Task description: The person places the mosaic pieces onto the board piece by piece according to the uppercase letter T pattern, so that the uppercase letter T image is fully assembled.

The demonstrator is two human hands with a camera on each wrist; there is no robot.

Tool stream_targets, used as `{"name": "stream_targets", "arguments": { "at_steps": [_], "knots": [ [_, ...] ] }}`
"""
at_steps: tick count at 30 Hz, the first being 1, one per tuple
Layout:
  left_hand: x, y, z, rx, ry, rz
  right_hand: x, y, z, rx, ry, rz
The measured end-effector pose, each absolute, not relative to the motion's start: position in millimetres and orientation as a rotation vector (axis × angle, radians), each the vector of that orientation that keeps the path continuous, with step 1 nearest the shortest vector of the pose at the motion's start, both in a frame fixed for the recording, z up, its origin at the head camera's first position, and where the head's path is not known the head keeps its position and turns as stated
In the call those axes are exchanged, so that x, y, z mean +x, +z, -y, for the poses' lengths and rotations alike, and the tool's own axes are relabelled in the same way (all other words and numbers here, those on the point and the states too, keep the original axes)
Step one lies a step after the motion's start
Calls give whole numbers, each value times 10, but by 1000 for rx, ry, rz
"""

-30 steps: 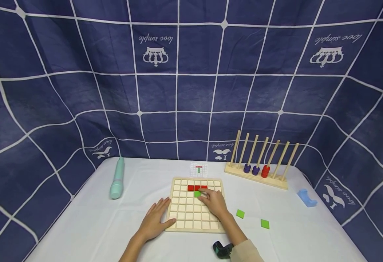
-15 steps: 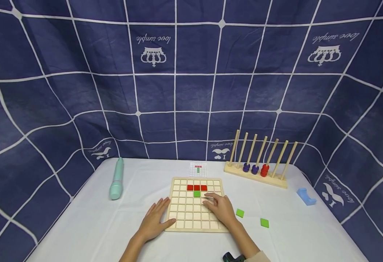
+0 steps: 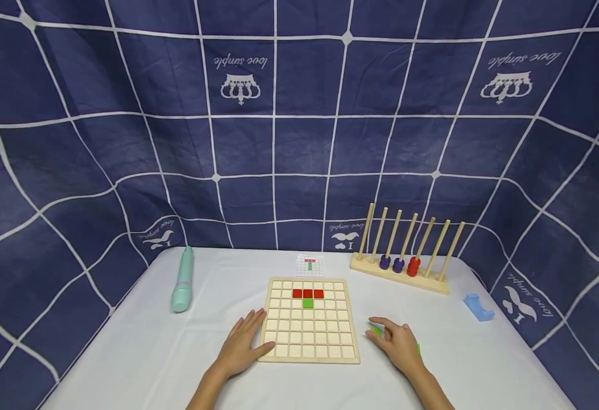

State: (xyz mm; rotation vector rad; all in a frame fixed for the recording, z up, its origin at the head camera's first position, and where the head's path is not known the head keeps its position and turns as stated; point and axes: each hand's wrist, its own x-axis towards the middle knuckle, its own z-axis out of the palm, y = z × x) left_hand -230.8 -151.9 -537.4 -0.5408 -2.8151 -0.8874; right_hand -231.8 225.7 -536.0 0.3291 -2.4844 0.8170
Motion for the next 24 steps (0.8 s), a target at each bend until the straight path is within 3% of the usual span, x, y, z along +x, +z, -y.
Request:
{"name": "stream_targets", "arguments": {
  "at_steps": [24],
  "knots": [
    [-2296, -5386, 1527, -548, -888, 2796, -2212, -5389, -2461, 276, 724, 2603]
  ]
}}
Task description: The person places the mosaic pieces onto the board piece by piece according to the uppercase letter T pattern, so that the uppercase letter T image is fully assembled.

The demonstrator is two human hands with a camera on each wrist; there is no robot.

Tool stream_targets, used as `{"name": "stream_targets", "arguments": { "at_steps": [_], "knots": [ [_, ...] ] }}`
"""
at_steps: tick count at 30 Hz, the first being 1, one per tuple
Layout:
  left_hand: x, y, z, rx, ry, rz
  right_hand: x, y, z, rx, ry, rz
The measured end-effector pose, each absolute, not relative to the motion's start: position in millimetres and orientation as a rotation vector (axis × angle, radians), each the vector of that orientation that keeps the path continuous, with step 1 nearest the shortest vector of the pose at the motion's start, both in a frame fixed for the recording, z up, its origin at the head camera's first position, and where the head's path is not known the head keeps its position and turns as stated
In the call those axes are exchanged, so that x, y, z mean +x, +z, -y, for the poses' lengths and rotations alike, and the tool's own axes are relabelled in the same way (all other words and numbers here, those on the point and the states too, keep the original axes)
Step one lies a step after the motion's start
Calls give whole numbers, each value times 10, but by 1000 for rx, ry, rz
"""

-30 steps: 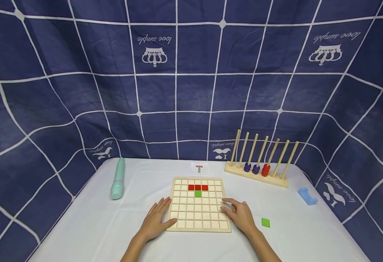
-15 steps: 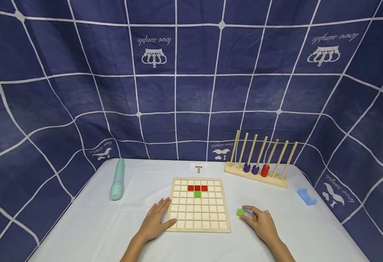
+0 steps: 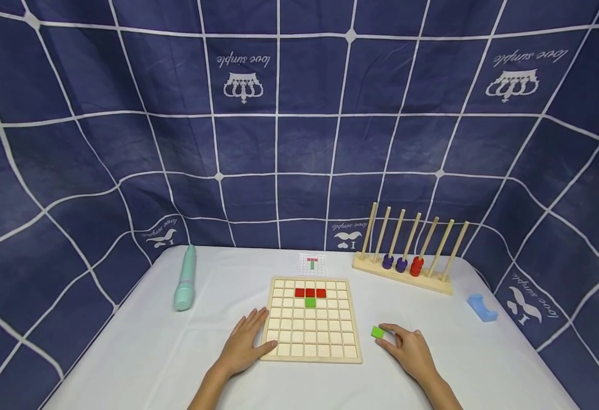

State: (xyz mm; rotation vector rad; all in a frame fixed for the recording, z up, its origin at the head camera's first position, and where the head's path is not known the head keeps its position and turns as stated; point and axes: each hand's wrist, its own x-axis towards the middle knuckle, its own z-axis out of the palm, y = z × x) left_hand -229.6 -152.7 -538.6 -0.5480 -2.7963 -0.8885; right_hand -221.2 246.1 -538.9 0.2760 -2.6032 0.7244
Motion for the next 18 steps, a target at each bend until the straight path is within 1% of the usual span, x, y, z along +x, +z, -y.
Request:
{"name": "stream_targets", "arguments": {
  "at_steps": [18],
  "knots": [
    [-2300, -5384, 1529, -547, -893, 2797, -2220, -5406, -2447, 318, 734, 2528]
  ]
}}
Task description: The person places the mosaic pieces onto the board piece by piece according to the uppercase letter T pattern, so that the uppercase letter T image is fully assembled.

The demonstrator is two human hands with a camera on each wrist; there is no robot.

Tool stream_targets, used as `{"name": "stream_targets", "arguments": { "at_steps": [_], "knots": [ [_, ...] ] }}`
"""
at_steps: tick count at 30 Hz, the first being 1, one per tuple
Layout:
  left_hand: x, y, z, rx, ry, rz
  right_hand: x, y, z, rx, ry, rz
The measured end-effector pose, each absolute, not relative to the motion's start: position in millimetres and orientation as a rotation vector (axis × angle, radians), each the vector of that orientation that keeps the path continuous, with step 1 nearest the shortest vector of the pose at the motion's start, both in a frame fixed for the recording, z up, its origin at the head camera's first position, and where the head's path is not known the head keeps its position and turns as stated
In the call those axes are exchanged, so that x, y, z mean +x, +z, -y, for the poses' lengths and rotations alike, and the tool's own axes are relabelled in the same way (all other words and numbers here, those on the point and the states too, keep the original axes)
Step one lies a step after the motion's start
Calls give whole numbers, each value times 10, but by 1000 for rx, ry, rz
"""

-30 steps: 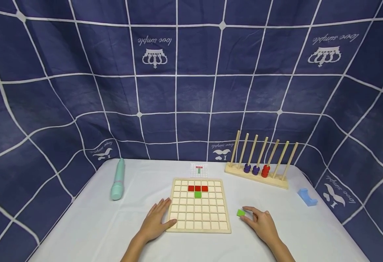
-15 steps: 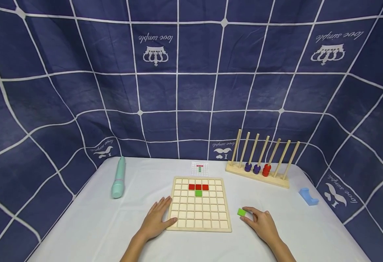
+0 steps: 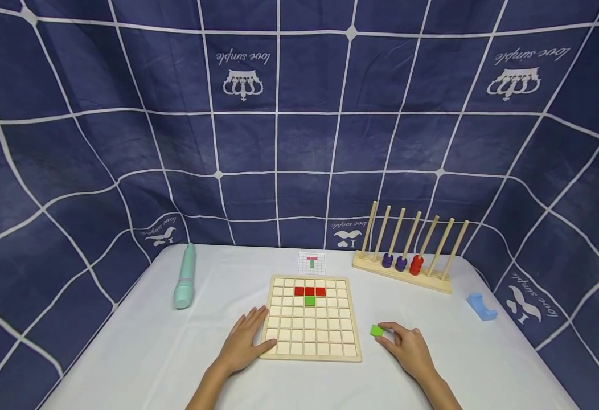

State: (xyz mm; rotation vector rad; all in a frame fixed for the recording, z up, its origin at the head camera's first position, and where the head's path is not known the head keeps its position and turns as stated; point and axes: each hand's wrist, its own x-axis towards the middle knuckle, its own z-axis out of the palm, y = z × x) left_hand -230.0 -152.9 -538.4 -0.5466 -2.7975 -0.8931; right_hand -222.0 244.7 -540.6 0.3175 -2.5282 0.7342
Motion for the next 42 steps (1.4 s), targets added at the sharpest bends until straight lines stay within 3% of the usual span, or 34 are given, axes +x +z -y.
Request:
{"name": "stream_targets", "arguments": {
  "at_steps": [28, 42],
  "knots": [
    [-2299, -5384, 1527, -541, -885, 2807, -2566, -5334, -1312, 550, 967, 2470],
    [-2307, -5384, 1532, -532, -883, 2818, -2755, -5347, -1046, 546, 1029, 2513]
  ]
}}
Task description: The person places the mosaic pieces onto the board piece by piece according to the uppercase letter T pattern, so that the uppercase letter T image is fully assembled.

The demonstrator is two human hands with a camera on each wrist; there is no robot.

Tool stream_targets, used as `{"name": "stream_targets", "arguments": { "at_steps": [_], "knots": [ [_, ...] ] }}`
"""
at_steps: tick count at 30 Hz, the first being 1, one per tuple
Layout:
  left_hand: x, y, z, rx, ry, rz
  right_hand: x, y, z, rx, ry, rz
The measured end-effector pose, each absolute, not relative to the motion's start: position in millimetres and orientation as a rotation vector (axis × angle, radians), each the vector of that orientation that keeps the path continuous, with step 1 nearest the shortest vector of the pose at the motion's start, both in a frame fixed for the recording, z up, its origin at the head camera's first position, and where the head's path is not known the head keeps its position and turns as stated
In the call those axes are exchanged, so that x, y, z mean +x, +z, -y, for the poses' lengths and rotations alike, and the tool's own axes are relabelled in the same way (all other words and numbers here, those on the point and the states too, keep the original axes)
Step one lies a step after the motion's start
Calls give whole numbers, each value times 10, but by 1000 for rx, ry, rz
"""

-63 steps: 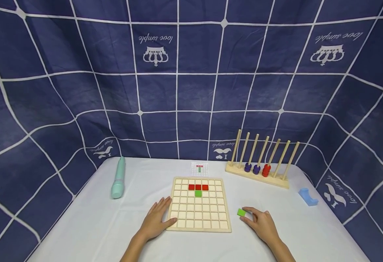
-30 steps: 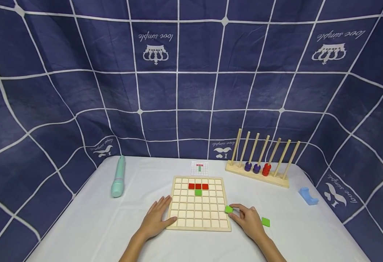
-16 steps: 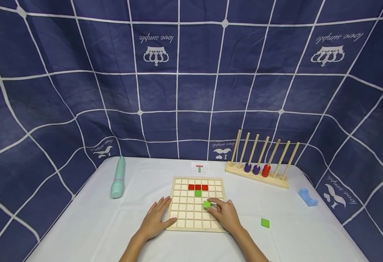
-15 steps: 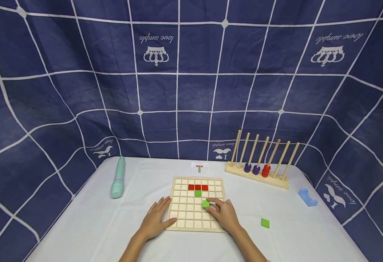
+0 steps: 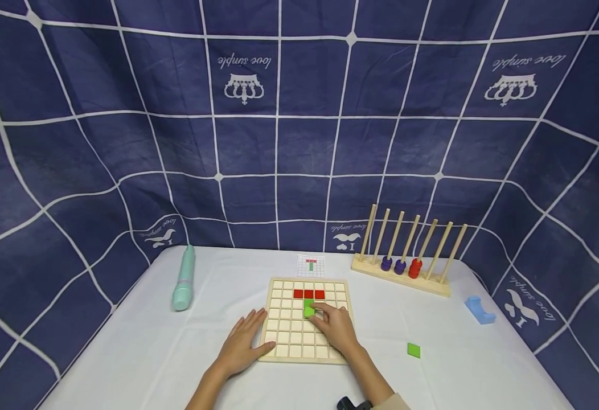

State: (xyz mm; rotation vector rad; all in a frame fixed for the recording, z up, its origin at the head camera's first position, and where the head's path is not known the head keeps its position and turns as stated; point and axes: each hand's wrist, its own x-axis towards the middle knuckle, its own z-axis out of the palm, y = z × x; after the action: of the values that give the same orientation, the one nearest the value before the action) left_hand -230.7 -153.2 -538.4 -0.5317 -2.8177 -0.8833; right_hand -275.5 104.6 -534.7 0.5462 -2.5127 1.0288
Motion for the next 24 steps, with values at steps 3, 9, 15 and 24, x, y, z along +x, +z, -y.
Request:
{"name": "stream_targets", "arguments": {
  "at_steps": [3, 9, 15, 24],
  "knots": [
    [-2299, -5381, 1532, -535, -886, 2815, -2759, -5351, -1041, 545, 1035, 2534],
    [-2296, -5378, 1532, -550, -898, 2805, -2765, -5349, -1041, 546, 1031, 2552],
    [-2296, -5375, 1534, -551, -893, 2802, -2769, -5349, -1034, 550, 1012, 2554],
    [-2288, -5366, 1520, -548, -887, 2798, -2753, -5334, -1037, 543, 972, 2556]
  ]
}}
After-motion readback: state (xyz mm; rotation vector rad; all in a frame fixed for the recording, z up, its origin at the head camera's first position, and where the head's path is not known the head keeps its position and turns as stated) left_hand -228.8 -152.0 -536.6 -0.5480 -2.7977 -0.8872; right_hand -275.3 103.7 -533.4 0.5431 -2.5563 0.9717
